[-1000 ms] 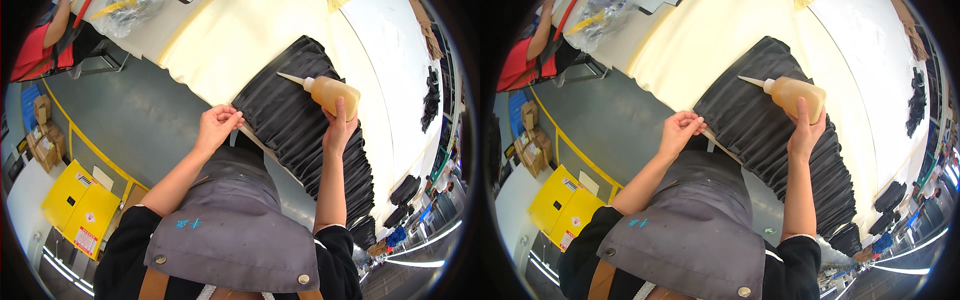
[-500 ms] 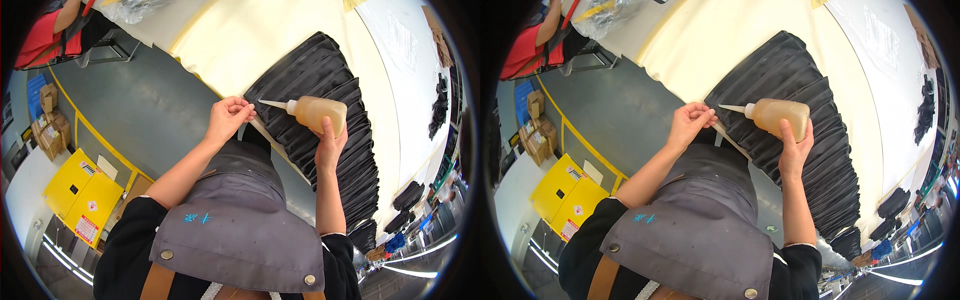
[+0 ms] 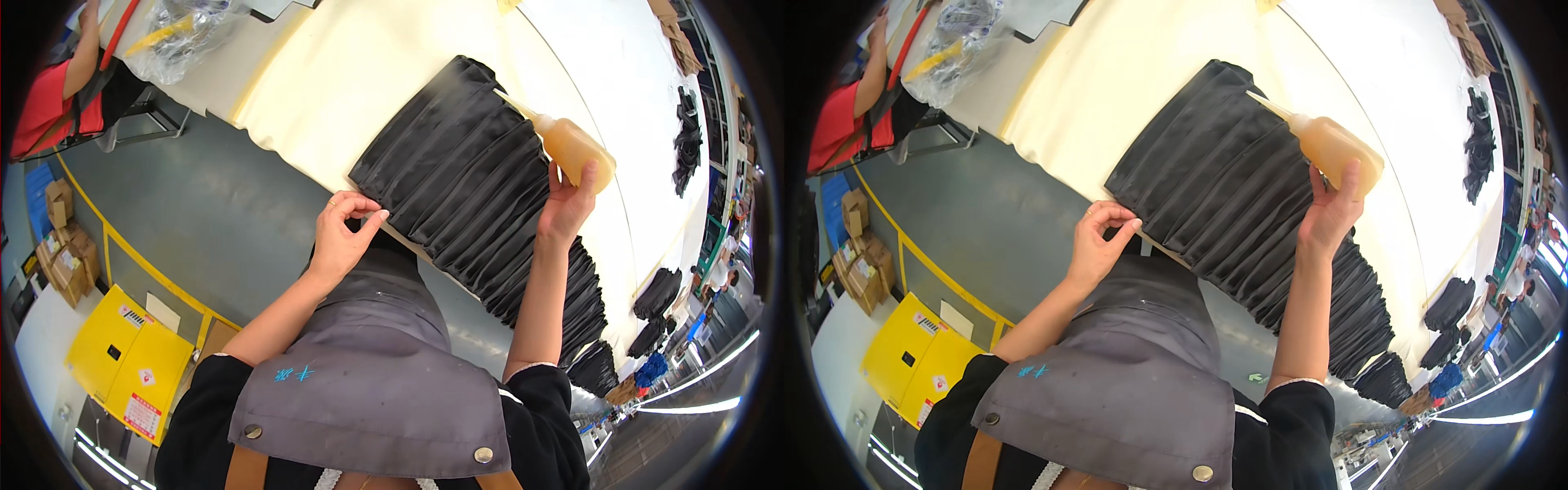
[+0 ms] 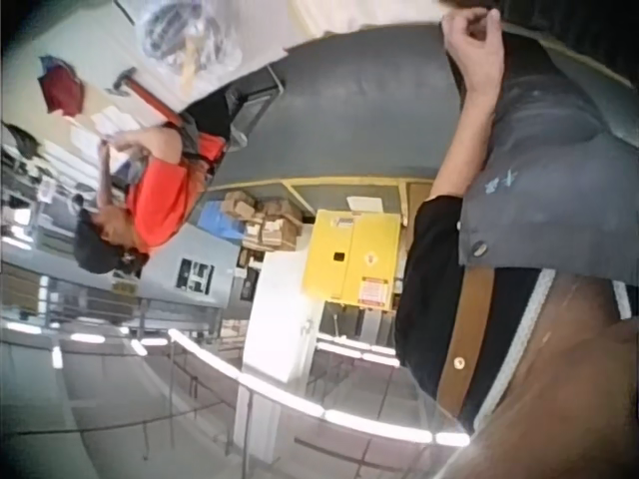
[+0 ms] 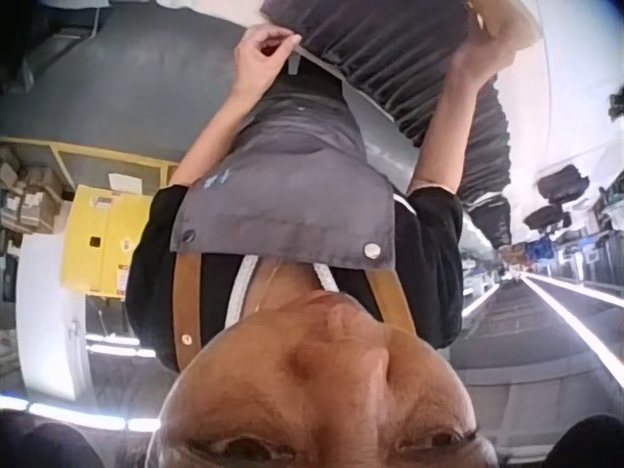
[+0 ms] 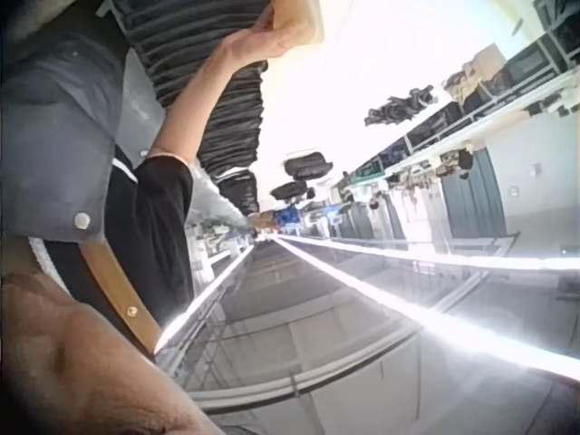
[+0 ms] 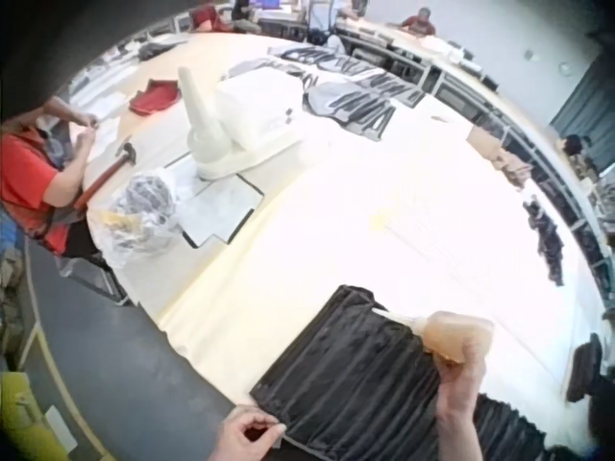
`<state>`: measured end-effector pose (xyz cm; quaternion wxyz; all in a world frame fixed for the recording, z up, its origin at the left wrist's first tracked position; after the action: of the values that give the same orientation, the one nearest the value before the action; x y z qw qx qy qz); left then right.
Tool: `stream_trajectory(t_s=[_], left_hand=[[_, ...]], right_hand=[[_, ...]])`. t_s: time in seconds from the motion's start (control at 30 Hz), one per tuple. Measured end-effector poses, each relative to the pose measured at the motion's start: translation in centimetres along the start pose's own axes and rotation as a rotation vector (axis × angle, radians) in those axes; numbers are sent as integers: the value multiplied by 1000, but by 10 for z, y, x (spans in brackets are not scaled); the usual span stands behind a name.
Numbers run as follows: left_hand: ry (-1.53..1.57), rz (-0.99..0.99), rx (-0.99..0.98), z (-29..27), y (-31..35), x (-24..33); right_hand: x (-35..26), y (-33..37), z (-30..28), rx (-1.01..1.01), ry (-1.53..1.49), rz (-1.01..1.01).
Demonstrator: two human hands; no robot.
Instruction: The person folds black fabric pouches and places them in a row on a table. Then, the person uses a squeeze bottle to apply a liquid along the seams of the pouches.
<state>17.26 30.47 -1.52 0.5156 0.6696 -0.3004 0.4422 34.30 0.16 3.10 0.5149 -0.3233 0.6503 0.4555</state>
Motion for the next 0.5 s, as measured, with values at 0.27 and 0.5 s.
stream_trajectory(t_s=[0.27, 0.5], left_hand=[[-62, 19, 44, 4, 1, 7], [-53, -6, 63, 4, -1, 3]], right_hand=[[-3, -6, 11, -9, 120, -104], [-2, -5, 13, -45, 176, -70]])
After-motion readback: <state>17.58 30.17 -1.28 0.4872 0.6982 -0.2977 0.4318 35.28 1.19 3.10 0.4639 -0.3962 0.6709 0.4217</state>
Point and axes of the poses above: each hand's wrist, its own y-axis away from the middle knuckle, its own z-axis out of the palm, x = y × z, the point moved 6 cm from there along -y, towards the middle knuckle, and after that the axes turned 9 degrees about y, right-handed, at the moved point
